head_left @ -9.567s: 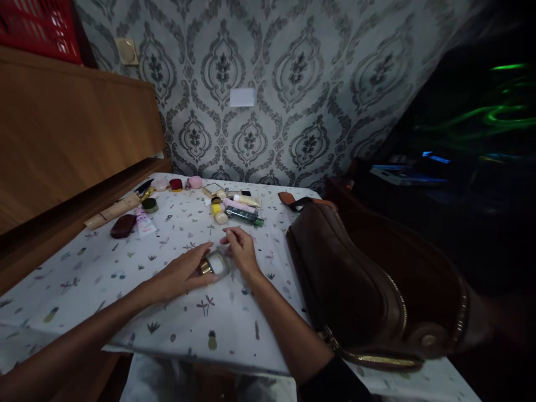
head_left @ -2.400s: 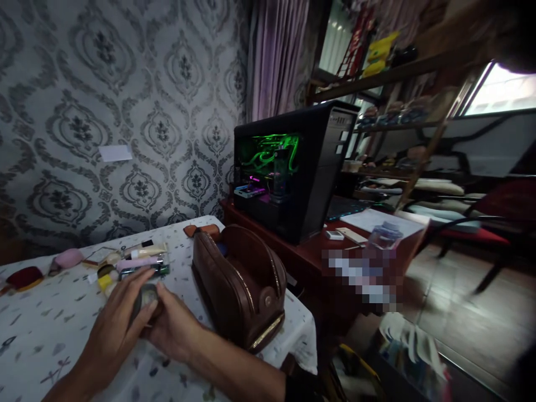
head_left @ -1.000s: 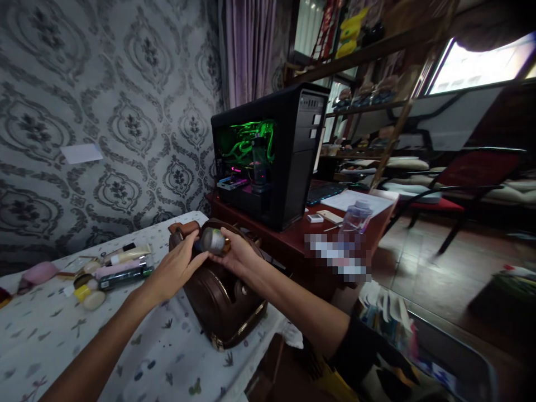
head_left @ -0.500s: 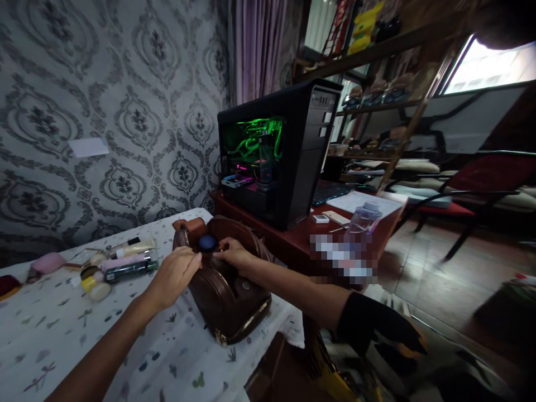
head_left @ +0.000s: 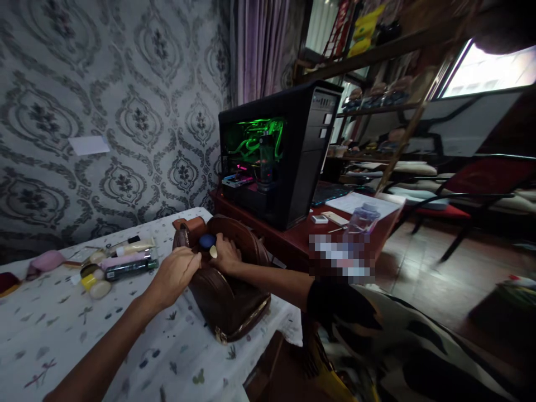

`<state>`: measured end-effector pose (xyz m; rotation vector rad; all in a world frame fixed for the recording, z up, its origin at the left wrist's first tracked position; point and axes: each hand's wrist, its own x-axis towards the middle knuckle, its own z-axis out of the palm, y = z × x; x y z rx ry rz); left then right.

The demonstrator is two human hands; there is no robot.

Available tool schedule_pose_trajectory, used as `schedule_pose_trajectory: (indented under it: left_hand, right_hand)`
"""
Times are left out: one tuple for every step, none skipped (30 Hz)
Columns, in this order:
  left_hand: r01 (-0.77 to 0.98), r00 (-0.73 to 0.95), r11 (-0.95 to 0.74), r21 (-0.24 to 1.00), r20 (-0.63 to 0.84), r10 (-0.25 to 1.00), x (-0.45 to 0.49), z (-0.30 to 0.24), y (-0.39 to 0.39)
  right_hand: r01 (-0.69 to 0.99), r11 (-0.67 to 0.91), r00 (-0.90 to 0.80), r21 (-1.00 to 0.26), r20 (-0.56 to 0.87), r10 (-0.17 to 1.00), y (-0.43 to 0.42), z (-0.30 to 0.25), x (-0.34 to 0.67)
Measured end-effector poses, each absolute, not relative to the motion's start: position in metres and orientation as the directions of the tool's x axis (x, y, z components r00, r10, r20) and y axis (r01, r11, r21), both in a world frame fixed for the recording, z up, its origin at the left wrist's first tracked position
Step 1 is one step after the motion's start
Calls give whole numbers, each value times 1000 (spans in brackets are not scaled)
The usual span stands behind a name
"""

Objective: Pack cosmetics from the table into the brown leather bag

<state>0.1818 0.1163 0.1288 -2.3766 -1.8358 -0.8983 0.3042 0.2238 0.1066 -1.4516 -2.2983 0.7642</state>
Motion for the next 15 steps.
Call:
schedule_pose_trajectory:
  left_hand:
    - [892, 149, -313, 326, 443, 884, 182, 129, 117]
    - [893, 148, -314, 323, 447, 882, 182, 129, 117]
    - [893, 148, -316, 321, 452, 879, 183, 129, 117]
    - [892, 147, -319, 321, 461, 875, 183, 129, 117]
    - [890, 145, -321, 323, 467, 872, 183, 129, 118]
    - [889, 145, -323, 324, 469, 871, 183, 129, 118]
    - [889, 146, -323, 323, 468, 871, 183, 129, 118]
    - [890, 149, -323, 322, 464, 873, 183, 129, 118]
    - [891, 151, -322, 320, 459, 875, 184, 129, 118]
    - [892, 152, -320, 318, 455, 877, 184, 130, 118]
    - [894, 151, -317, 317, 453, 879, 184, 130, 118]
    - [895, 147, -314, 317, 454, 879, 185, 130, 118]
    - [895, 143, -311, 320, 455, 879, 185, 130, 118]
    - [894, 139, -308, 324, 454, 880, 185, 130, 118]
    - [894, 137, -307, 327, 452, 881, 186, 130, 118]
  right_hand:
    - [736, 345, -434, -583, -15, 901, 224, 106, 304]
    - [739, 345, -432, -579, -14, 902, 225, 106, 304]
    - [741, 343, -431, -577, -18, 902, 226, 105, 304]
    - [743, 336, -428, -578, -26, 903, 228, 104, 304]
    - [745, 325, -425, -582, -39, 904, 230, 102, 304]
    - [748, 310, -421, -587, -59, 905, 233, 100, 304]
    - [750, 292, -416, -594, -80, 906, 235, 98, 304]
    - [751, 275, -414, -601, -103, 905, 238, 96, 304]
    - [750, 262, -415, -608, -123, 902, 241, 94, 304]
    - [746, 254, -418, -615, -137, 898, 243, 93, 304]
    - [741, 251, -424, -623, -145, 894, 245, 91, 304]
    - [735, 250, -430, -630, -147, 891, 246, 90, 305]
    - [729, 252, -434, -636, -145, 889, 247, 89, 305]
    - [723, 255, -438, -642, -141, 888, 247, 89, 306]
    - [717, 259, -442, -647, -134, 887, 247, 88, 306]
